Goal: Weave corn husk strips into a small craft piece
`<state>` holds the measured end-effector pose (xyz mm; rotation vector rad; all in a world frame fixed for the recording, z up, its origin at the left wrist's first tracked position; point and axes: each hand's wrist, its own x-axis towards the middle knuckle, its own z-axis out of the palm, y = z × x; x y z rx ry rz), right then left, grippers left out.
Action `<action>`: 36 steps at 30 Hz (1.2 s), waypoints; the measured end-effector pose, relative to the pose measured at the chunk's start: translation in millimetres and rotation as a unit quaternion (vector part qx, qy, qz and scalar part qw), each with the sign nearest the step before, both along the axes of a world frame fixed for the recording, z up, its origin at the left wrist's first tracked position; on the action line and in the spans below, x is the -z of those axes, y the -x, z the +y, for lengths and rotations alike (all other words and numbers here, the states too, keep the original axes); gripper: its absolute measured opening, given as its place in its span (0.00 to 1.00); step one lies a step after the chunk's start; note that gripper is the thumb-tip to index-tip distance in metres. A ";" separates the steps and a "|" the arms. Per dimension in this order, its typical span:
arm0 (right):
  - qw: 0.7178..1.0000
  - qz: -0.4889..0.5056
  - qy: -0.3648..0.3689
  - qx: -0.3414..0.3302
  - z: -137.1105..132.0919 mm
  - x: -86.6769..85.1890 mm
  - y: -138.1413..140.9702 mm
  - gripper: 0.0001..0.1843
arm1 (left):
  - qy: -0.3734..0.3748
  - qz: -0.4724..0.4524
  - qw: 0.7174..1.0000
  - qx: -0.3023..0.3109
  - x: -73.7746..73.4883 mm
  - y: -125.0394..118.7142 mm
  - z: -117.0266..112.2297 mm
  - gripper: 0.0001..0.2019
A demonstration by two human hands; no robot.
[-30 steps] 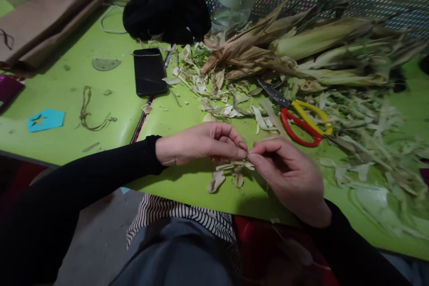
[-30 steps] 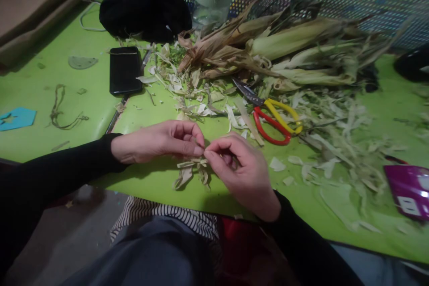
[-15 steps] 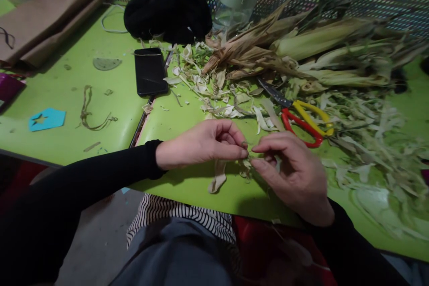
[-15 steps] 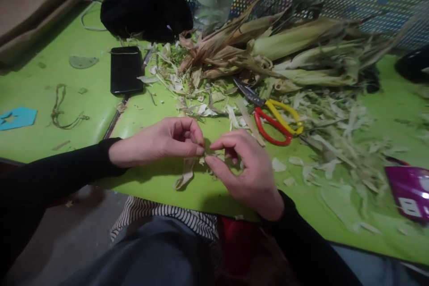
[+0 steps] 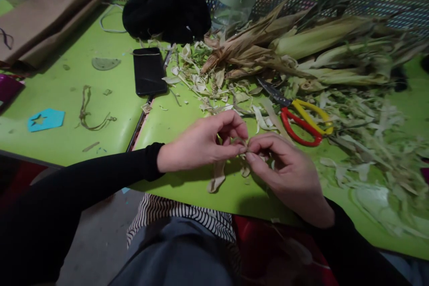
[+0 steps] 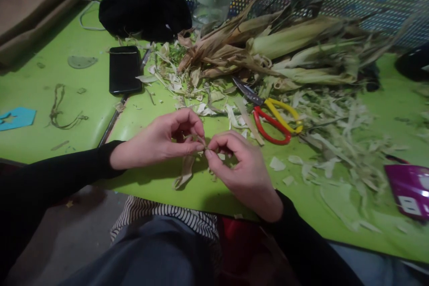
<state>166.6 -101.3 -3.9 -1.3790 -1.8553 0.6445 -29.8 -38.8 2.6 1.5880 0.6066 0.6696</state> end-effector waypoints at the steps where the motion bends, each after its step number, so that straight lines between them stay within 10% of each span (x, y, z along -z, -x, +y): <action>1: 1.000 -0.003 -0.002 0.001 -0.3 -0.5 0.3 0.06 | -0.001 0.000 1.000 0.001 0.8 -0.1 0.3 0.09; 22: 0.996 -0.029 -0.070 0.039 0.0 -0.1 -4.8 0.03 | 0.150 0.000 0.988 0.049 -6.9 3.1 5.8 0.10; 36: 0.996 -0.042 -0.079 -0.017 2.4 -2.7 -1.1 0.05 | 0.389 -0.023 0.905 0.168 -5.8 3.6 7.0 0.05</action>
